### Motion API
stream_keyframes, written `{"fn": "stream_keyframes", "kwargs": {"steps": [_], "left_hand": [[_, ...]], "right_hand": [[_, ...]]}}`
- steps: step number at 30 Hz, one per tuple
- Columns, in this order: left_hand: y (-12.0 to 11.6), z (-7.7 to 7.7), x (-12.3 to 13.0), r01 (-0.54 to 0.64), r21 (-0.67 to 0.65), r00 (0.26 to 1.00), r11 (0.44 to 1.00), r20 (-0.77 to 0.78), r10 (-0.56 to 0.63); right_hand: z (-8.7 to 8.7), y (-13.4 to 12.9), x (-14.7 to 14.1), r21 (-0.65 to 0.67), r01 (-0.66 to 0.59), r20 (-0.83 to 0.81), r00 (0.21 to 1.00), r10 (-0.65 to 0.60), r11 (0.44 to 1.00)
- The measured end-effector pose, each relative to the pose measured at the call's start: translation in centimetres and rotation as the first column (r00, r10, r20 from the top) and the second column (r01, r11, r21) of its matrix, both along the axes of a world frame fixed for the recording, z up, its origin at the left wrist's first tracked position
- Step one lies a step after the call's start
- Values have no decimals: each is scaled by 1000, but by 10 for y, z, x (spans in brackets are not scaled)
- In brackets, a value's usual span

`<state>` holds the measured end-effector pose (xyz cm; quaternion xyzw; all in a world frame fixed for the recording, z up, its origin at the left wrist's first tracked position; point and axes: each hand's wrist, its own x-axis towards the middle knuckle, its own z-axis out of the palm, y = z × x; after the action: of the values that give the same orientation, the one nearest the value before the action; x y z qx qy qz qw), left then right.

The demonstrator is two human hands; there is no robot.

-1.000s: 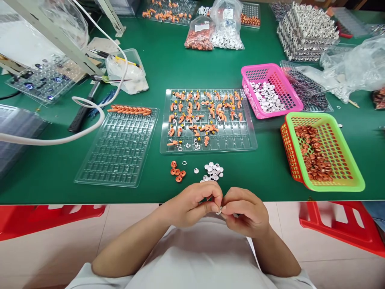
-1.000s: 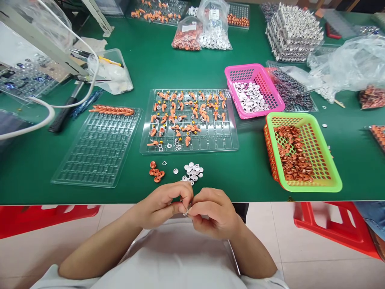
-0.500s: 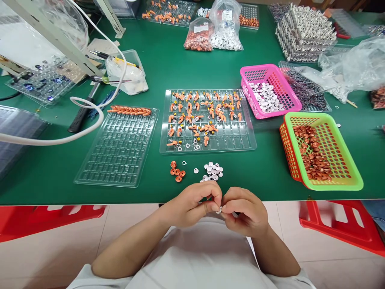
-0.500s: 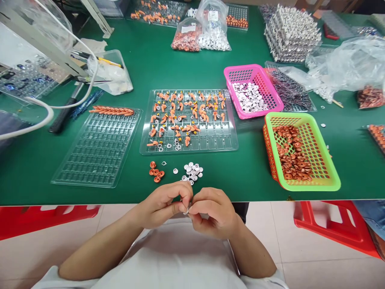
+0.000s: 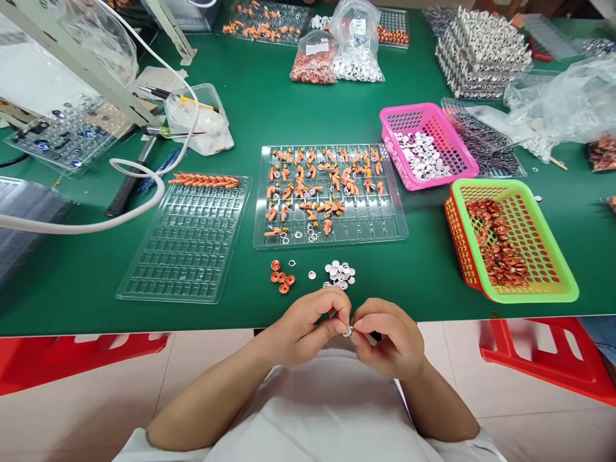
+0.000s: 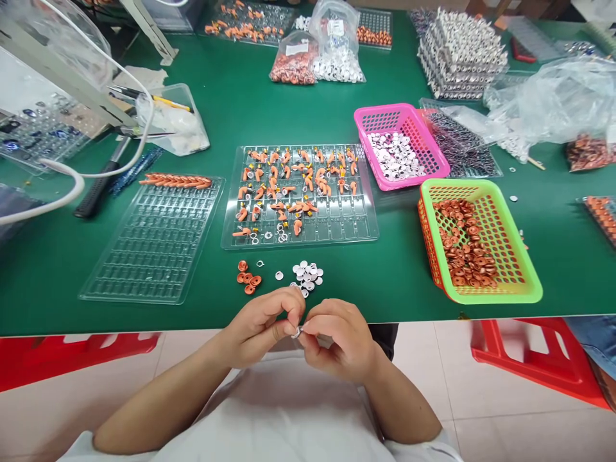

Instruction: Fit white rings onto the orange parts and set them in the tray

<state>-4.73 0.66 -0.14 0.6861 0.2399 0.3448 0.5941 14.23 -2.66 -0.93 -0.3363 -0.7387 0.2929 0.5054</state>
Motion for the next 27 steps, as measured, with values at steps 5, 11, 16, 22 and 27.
{"fn": "stream_keyframes", "kwargs": {"steps": [5, 11, 16, 22, 27], "left_hand": [[-1, 0, 0, -17, -24, 1000, 1000, 0, 17], [-2, 0, 1, -44, -36, 999, 998, -23, 43], [-2, 0, 0, -58, -30, 998, 998, -26, 57], [-3, 0, -2, -31, -49, 998, 998, -52, 29], [-4, 1, 0, -40, -39, 998, 998, -46, 38]], "right_hand": [[-4, -1, 1, -49, 3, -1, 1000, -3, 999], [-5, -1, 0, -2, 7, -17, 1000, -7, 1000], [-2, 1, 0, 61, 9, 15, 1000, -10, 998], [-1, 2, 1, 86, -1, 44, 999, -3, 996], [0, 1, 1, 80, 8, 41, 999, -11, 997]]}}
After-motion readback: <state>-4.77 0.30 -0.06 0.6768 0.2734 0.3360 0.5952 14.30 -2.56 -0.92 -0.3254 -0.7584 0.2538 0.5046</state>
